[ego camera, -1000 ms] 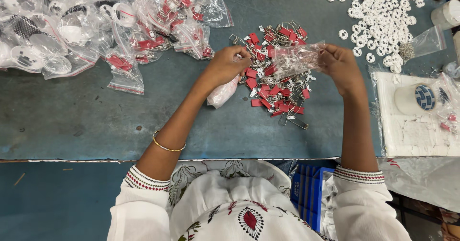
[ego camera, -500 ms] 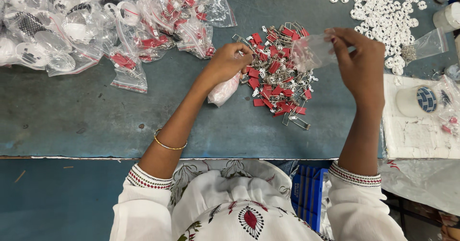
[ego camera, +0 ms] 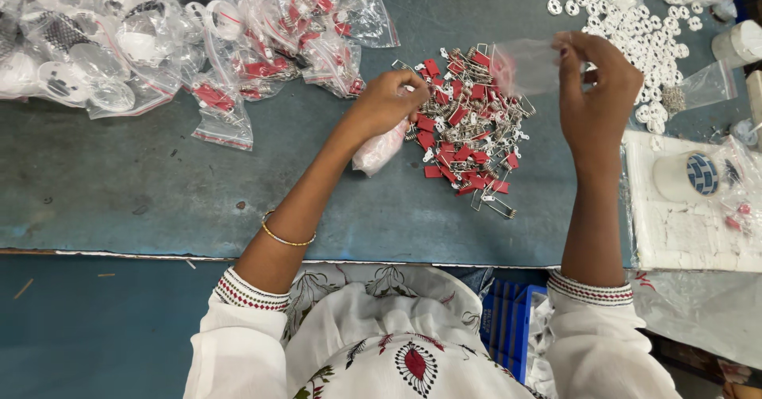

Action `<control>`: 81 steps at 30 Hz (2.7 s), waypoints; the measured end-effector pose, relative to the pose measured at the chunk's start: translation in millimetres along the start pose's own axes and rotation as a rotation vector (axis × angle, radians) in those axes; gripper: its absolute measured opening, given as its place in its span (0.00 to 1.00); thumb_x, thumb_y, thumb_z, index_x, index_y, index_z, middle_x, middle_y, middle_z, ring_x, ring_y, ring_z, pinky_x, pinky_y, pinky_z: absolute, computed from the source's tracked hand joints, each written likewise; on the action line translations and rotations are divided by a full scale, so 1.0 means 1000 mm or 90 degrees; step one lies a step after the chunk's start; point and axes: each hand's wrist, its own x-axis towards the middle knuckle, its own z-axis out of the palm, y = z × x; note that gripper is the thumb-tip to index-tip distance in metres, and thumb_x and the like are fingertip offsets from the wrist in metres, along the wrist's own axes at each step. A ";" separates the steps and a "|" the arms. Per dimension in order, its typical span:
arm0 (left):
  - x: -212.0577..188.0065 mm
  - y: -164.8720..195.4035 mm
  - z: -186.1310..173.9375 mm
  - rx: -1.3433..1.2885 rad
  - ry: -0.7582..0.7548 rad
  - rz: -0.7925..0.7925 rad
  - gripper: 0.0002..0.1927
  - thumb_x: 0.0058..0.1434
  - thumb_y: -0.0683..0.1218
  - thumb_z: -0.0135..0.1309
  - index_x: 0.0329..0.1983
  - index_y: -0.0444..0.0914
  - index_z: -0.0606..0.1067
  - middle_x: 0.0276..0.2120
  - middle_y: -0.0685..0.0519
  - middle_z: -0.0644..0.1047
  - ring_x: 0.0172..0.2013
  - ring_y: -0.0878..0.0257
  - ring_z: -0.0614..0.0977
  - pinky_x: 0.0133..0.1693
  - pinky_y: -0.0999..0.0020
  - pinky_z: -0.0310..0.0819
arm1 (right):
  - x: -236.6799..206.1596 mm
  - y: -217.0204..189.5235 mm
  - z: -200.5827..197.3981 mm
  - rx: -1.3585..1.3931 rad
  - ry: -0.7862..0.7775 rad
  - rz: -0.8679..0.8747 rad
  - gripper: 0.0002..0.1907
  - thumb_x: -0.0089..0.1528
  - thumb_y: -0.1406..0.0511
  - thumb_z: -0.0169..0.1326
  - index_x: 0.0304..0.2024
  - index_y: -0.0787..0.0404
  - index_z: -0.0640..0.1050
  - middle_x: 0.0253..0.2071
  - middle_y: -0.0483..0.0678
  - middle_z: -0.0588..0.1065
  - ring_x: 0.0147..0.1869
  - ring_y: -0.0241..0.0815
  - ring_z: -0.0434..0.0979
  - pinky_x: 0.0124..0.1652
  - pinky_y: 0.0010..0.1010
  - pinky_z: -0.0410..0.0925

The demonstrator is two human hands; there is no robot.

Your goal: The person sits at a work table and packs small red and silver metal components into small clear plastic bags by hand. They open each bag, insert the parts, seal it, and set the filled bag aside, repeating the process with a pile of loose components.

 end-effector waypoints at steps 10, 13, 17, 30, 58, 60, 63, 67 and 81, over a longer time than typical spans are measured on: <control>0.003 0.003 0.007 -0.528 -0.016 0.193 0.11 0.69 0.49 0.60 0.44 0.37 0.75 0.37 0.57 0.77 0.38 0.71 0.79 0.41 0.71 0.78 | -0.004 -0.057 0.072 0.538 -0.255 0.117 0.11 0.70 0.74 0.50 0.53 0.66 0.77 0.53 0.47 0.76 0.53 0.32 0.74 0.53 0.26 0.70; 0.014 0.003 -0.020 -0.585 0.129 0.273 0.16 0.73 0.43 0.64 0.32 0.37 0.70 0.32 0.58 0.71 0.31 0.71 0.72 0.33 0.70 0.70 | 0.012 -0.061 0.105 0.671 -0.210 0.153 0.11 0.72 0.71 0.48 0.56 0.65 0.76 0.54 0.46 0.75 0.55 0.33 0.75 0.57 0.29 0.72; 0.010 0.013 -0.062 -0.640 0.340 0.242 0.07 0.64 0.44 0.53 0.30 0.39 0.75 0.31 0.54 0.80 0.26 0.70 0.77 0.29 0.70 0.74 | 0.024 -0.067 0.165 0.795 -0.208 0.245 0.12 0.73 0.69 0.50 0.58 0.66 0.70 0.53 0.49 0.75 0.59 0.38 0.77 0.60 0.29 0.71; -0.005 0.029 -0.102 -0.413 0.356 0.314 0.16 0.72 0.49 0.54 0.32 0.35 0.69 0.34 0.51 0.76 0.27 0.72 0.73 0.28 0.74 0.71 | 0.033 -0.061 0.184 0.371 -0.097 -0.055 0.07 0.76 0.71 0.52 0.51 0.69 0.80 0.41 0.49 0.80 0.44 0.34 0.80 0.45 0.27 0.72; 0.023 0.015 -0.033 -0.140 0.072 0.297 0.19 0.68 0.52 0.62 0.50 0.32 0.84 0.41 0.50 0.86 0.42 0.69 0.83 0.44 0.72 0.79 | 0.036 -0.008 0.107 0.510 -0.218 0.091 0.03 0.73 0.72 0.56 0.45 0.69 0.77 0.34 0.46 0.76 0.36 0.32 0.73 0.35 0.23 0.66; 0.025 0.015 -0.036 -0.140 0.070 0.308 0.19 0.64 0.53 0.63 0.49 0.34 0.83 0.41 0.53 0.85 0.40 0.70 0.83 0.43 0.72 0.79 | 0.041 -0.008 0.106 0.471 -0.262 0.073 0.04 0.71 0.71 0.57 0.46 0.68 0.78 0.33 0.44 0.76 0.36 0.30 0.72 0.34 0.21 0.64; 0.028 0.009 -0.039 -0.025 0.098 0.316 0.18 0.60 0.52 0.65 0.47 0.36 0.82 0.40 0.55 0.84 0.38 0.71 0.81 0.40 0.72 0.77 | 0.048 -0.004 0.101 0.458 -0.301 0.032 0.06 0.70 0.68 0.57 0.46 0.67 0.79 0.32 0.43 0.75 0.35 0.29 0.72 0.34 0.21 0.64; 0.036 0.004 -0.033 0.073 0.093 0.298 0.12 0.62 0.50 0.64 0.39 0.35 0.84 0.33 0.55 0.84 0.34 0.71 0.80 0.39 0.73 0.76 | 0.055 0.006 0.097 0.368 -0.292 0.035 0.08 0.70 0.66 0.60 0.43 0.67 0.79 0.31 0.43 0.74 0.33 0.30 0.70 0.33 0.23 0.63; 0.026 -0.004 -0.021 -0.234 0.063 0.010 0.09 0.58 0.43 0.62 0.38 0.32 0.82 0.32 0.54 0.82 0.30 0.72 0.79 0.32 0.76 0.71 | 0.047 -0.004 0.113 0.327 -0.190 0.002 0.12 0.66 0.65 0.61 0.42 0.67 0.73 0.38 0.45 0.75 0.43 0.35 0.75 0.42 0.29 0.70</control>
